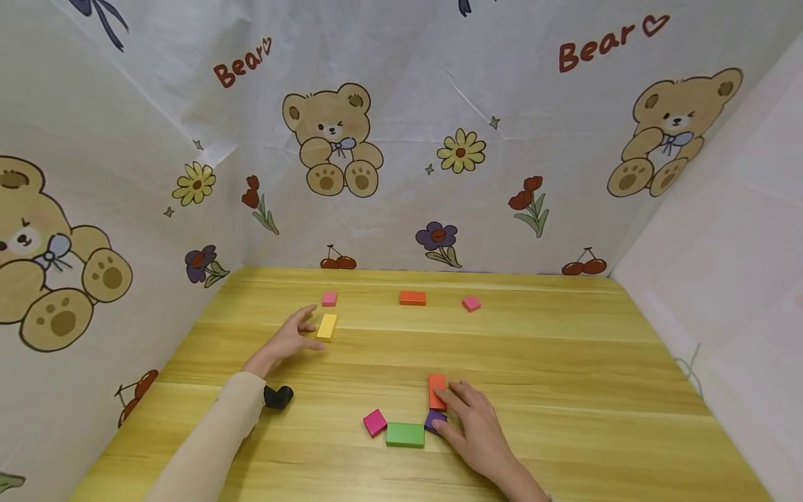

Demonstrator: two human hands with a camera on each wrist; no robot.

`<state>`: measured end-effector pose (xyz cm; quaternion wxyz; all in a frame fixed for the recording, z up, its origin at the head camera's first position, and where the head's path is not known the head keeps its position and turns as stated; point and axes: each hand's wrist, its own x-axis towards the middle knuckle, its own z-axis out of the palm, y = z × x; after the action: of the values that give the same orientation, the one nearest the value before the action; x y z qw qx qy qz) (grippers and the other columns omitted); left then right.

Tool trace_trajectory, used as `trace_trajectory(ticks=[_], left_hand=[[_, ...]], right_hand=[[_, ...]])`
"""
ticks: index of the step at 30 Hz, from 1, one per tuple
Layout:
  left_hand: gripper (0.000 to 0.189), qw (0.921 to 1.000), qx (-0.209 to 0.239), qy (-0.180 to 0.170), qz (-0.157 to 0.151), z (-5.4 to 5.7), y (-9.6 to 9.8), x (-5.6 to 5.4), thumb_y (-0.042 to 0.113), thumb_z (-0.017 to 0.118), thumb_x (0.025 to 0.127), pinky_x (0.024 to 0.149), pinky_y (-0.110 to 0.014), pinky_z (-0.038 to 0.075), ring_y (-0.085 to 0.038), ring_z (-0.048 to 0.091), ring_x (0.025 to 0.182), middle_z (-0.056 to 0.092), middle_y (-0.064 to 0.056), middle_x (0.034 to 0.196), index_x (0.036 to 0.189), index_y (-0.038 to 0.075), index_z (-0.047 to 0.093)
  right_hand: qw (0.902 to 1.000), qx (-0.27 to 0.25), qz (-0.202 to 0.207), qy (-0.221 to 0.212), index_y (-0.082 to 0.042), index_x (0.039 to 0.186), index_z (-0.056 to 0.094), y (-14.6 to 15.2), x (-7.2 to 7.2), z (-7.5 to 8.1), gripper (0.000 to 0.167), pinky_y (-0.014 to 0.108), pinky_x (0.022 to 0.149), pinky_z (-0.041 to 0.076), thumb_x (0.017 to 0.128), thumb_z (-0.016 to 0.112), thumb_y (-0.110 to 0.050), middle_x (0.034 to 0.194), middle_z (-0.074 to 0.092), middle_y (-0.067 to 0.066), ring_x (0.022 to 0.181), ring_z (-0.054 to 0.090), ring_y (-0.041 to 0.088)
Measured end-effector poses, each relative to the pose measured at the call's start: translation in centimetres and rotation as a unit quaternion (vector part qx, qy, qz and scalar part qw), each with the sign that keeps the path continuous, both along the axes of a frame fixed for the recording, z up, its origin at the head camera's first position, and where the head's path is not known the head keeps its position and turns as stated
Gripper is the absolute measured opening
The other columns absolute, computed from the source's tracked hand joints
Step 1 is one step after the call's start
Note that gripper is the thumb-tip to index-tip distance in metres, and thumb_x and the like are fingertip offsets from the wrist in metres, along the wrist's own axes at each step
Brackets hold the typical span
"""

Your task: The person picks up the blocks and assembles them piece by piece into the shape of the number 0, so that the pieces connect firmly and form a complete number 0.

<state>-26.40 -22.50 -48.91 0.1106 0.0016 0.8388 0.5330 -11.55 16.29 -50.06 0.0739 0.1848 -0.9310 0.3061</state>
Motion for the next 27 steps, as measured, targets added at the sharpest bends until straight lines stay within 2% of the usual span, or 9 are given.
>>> trace_trajectory(ticks=[6,13,19,27], left_hand=[[0.095,0.9995,-0.024,-0.003,-0.023,-0.1,0.1,-0.9,0.001,0.081,0.076,0.093,-0.04,0.041,-0.031,0.041,0.119,0.024,-0.019,0.15,0.154,0.01,0.028],[0.085,0.9979,-0.053,0.008,-0.035,0.2,0.3,-1.1,-0.003,0.077,0.078,0.085,-0.034,0.041,-0.03,0.042,0.112,0.025,-0.019,0.149,0.151,0.005,0.033],[0.081,0.9974,-0.062,0.008,-0.036,0.3,0.6,-1.2,-0.008,0.072,0.08,0.08,-0.031,0.04,-0.028,0.041,0.108,0.024,-0.018,0.148,0.15,0.005,0.034],[0.067,0.9976,-0.063,0.012,-0.026,0.2,0.6,-1.1,-0.008,0.07,0.082,0.084,-0.034,0.04,-0.027,0.044,0.107,0.03,-0.018,0.143,0.143,0.001,0.044]], right_hand=[[1.0,0.001,0.004,0.0,-0.014,0.134,0.061,0.0,-0.1,0.0,0.051,0.067,0.1,0.036,0.088,0.071,-0.033,0.138,0.055,0.017,0.132,0.045,0.042],[1.0,0.004,0.006,0.001,-0.014,0.134,0.061,0.1,-0.2,0.0,0.051,0.067,0.1,0.036,0.088,0.071,-0.033,0.138,0.055,0.017,0.133,0.044,0.043],[1.0,0.006,0.004,-0.002,-0.014,0.135,0.06,0.1,-0.2,0.0,0.052,0.067,0.1,0.036,0.088,0.071,-0.034,0.139,0.054,0.017,0.133,0.044,0.042],[1.0,0.006,0.005,-0.005,-0.014,0.135,0.06,0.1,-0.1,0.0,0.051,0.067,0.1,0.036,0.089,0.071,-0.034,0.139,0.054,0.018,0.133,0.043,0.042]])
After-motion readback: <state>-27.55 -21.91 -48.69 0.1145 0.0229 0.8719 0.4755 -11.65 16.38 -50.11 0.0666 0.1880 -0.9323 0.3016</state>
